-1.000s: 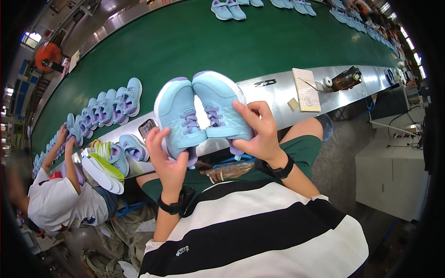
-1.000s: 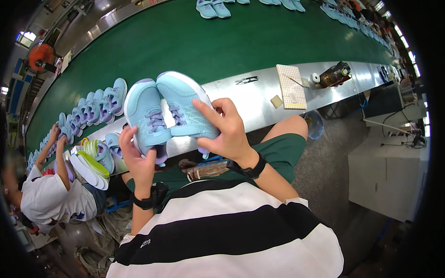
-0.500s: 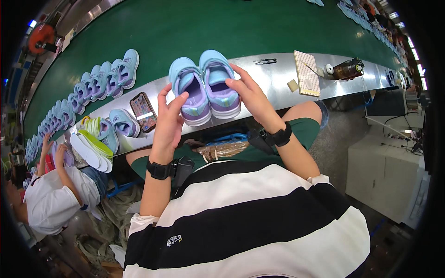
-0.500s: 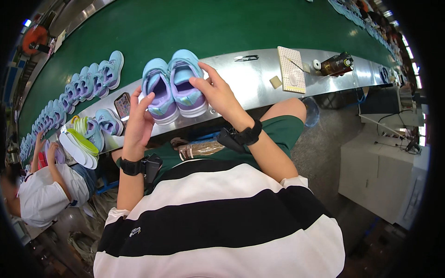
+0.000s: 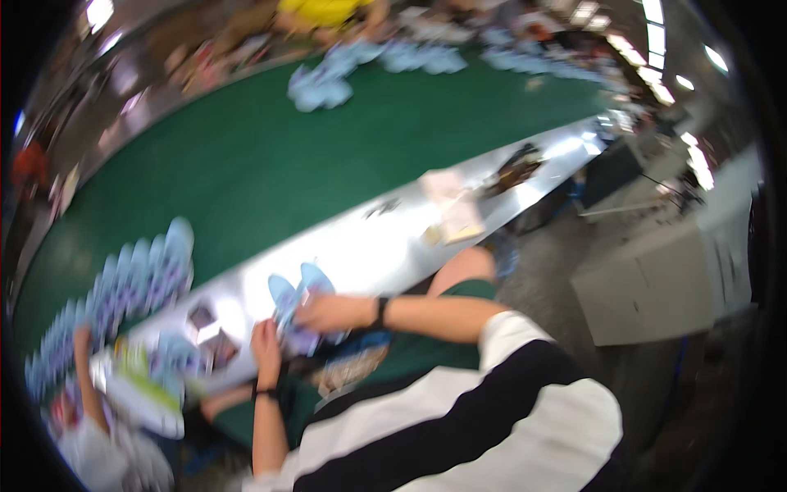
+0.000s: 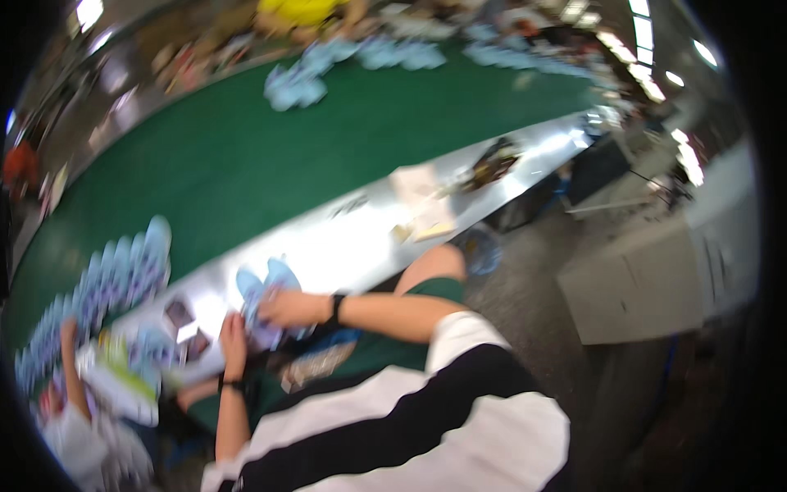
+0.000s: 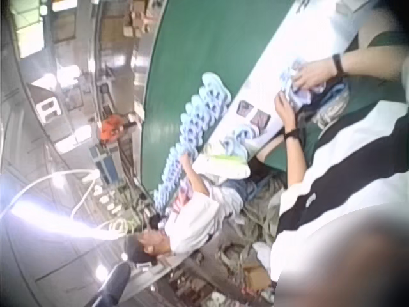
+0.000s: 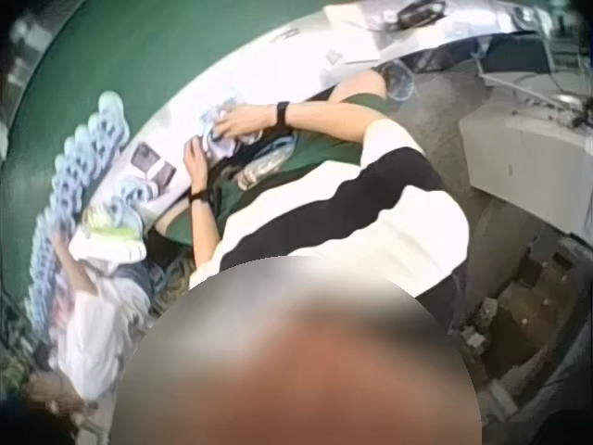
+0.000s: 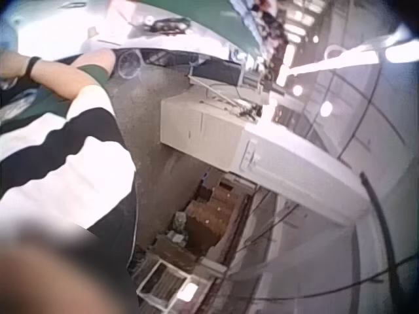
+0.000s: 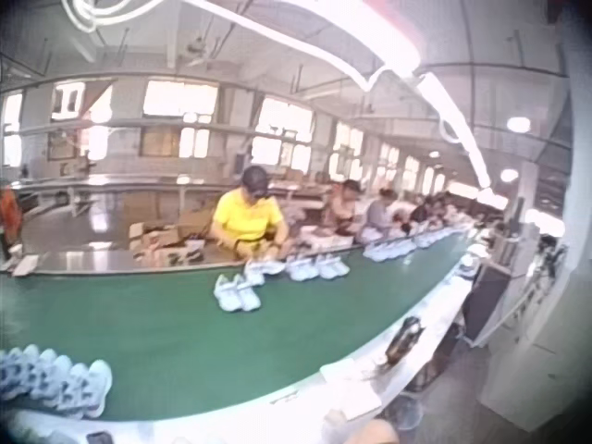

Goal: The person sits at a factory assembly line and repeatedly picks up pairs of light blue shoes from the conveyor belt. They turn the shoes over to inspect the soles and uppers, then place them back on the belt. The person also briefly handles a wrapped cushion and a smartphone.

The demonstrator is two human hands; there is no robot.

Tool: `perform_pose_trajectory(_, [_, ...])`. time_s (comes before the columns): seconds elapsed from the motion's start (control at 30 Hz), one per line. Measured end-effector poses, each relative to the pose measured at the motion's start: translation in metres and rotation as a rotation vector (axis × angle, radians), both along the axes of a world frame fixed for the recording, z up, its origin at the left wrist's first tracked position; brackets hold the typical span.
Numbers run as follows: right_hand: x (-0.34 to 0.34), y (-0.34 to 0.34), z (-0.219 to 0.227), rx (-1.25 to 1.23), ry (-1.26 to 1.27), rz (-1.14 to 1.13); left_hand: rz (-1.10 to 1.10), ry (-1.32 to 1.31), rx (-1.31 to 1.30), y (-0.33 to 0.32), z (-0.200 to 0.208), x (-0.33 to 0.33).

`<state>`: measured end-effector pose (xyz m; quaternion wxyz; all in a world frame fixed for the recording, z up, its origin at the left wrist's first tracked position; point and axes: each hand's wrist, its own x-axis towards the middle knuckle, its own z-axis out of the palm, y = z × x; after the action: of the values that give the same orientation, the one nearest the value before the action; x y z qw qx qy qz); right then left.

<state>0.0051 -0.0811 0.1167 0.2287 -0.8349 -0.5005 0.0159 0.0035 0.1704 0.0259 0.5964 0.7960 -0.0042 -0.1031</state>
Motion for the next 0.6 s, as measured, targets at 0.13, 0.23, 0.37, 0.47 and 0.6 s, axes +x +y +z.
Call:
perform_pose_trajectory(0.13, [0.025,-0.007,0.008,-0.142,-0.485,0.092,0.005,-0.373,0.148,-0.018,0.001,0.007])
perform_pose_trajectory(0.23, [0.022,-0.014,0.034,-0.038,-0.466,-0.16,0.031,-0.368,0.003,-0.023,0.003,0.006])
perform_pose_trajectory(0.37, [0.01,-0.023,0.064,0.111,-0.246,-0.418,-0.001,-0.431,0.073,-0.028,-0.002,0.01])
perform_pose_trajectory(0.47, [0.014,-0.022,0.063,0.291,-0.05,-0.725,-0.028,-0.289,0.36,-0.025,-0.006,0.011])
perform_pose_trajectory(0.6, [0.085,-0.045,0.075,0.37,-0.078,-0.984,0.02,-0.412,0.108,-0.028,-0.003,0.007])
